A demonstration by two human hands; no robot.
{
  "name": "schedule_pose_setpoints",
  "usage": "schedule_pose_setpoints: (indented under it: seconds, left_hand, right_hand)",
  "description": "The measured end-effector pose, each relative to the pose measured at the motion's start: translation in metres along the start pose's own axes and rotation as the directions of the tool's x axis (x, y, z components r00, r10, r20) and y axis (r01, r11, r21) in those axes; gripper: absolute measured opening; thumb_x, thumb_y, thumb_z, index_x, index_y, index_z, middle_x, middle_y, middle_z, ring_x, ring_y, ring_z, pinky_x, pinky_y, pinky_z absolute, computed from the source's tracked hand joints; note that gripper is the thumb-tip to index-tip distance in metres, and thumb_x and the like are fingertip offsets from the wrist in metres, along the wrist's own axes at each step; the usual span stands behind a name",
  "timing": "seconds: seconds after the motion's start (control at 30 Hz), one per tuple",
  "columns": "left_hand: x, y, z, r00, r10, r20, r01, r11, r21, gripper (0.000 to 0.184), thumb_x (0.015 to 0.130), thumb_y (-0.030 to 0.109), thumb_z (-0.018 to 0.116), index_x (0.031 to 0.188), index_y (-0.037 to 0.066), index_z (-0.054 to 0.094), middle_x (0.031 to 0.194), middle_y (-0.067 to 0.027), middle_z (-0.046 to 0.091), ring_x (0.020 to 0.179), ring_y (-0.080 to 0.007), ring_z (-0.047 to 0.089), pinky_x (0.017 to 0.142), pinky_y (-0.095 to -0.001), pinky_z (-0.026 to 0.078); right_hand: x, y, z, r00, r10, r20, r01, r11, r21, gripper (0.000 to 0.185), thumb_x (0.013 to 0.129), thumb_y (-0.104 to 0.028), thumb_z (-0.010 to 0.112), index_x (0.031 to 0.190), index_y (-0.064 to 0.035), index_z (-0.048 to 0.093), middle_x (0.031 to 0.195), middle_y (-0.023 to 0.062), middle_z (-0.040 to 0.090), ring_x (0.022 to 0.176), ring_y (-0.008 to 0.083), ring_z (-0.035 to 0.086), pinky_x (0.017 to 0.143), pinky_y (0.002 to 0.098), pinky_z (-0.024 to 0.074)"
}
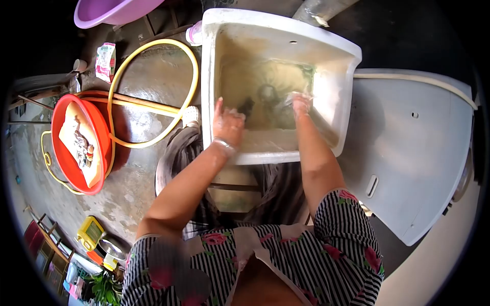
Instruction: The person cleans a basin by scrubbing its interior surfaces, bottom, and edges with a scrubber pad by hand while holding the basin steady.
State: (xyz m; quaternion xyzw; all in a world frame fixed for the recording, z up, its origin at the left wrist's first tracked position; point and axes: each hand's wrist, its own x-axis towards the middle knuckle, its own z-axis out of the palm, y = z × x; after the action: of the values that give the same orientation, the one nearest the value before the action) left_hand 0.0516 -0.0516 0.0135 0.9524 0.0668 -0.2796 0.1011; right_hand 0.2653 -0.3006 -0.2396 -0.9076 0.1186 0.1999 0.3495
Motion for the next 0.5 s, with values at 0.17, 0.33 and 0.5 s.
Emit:
schedule_pose_setpoints:
  seconds: [0.17,0.33,0.5]
  left_hand:
    - [0.071,0.024,0.059,0.933,-0.334,-0.134,0.194,0.78,-0.594,0.032,0.088,0.03,0.061,0.114,0.014,0.061,0.115,-0.0084,0.06,0.109,-0.0278,0.057,0.093,-0.0394,0.047]
    - [0.163,0.033,0.159,0.887,-0.364,0.285,0.055,-0.528,-0.847,0.023,0.089,0.02,0.059,0.109,0.009,0.062,0.1,-0.0068,0.065,0.094,-0.0215,0.061,0.081,-0.0398,0.051]
    - [0.122,0.031,0.048,0.974,0.031,0.226,0.079,-0.975,-0.207,0.036,0.097,0.032,0.043,0.123,0.008,0.05,0.129,-0.0154,0.051,0.116,-0.0303,0.051,0.097,-0.0401,0.044]
  right_hand:
    - [-0.053,-0.063,0.001,0.754,0.231,0.614,-0.645,0.439,0.626,0.018,0.09,-0.024,0.058,0.098,-0.0077,0.061,0.081,0.0098,0.064,0.08,0.0258,0.063,0.067,0.0377,0.0521]
    - [-0.124,-0.16,-0.002,0.447,-0.556,0.7,-0.715,0.248,0.654,0.023,0.095,-0.024,0.055,0.096,-0.0036,0.064,0.093,0.0124,0.068,0.086,0.0261,0.064,0.08,0.0364,0.05]
    - [-0.193,-0.21,-0.012,0.416,-0.815,0.403,0.656,0.576,0.487,0.039,0.101,-0.027,0.04,0.091,0.0002,0.067,0.1,0.0113,0.065,0.098,0.0234,0.06,0.093,0.037,0.0431]
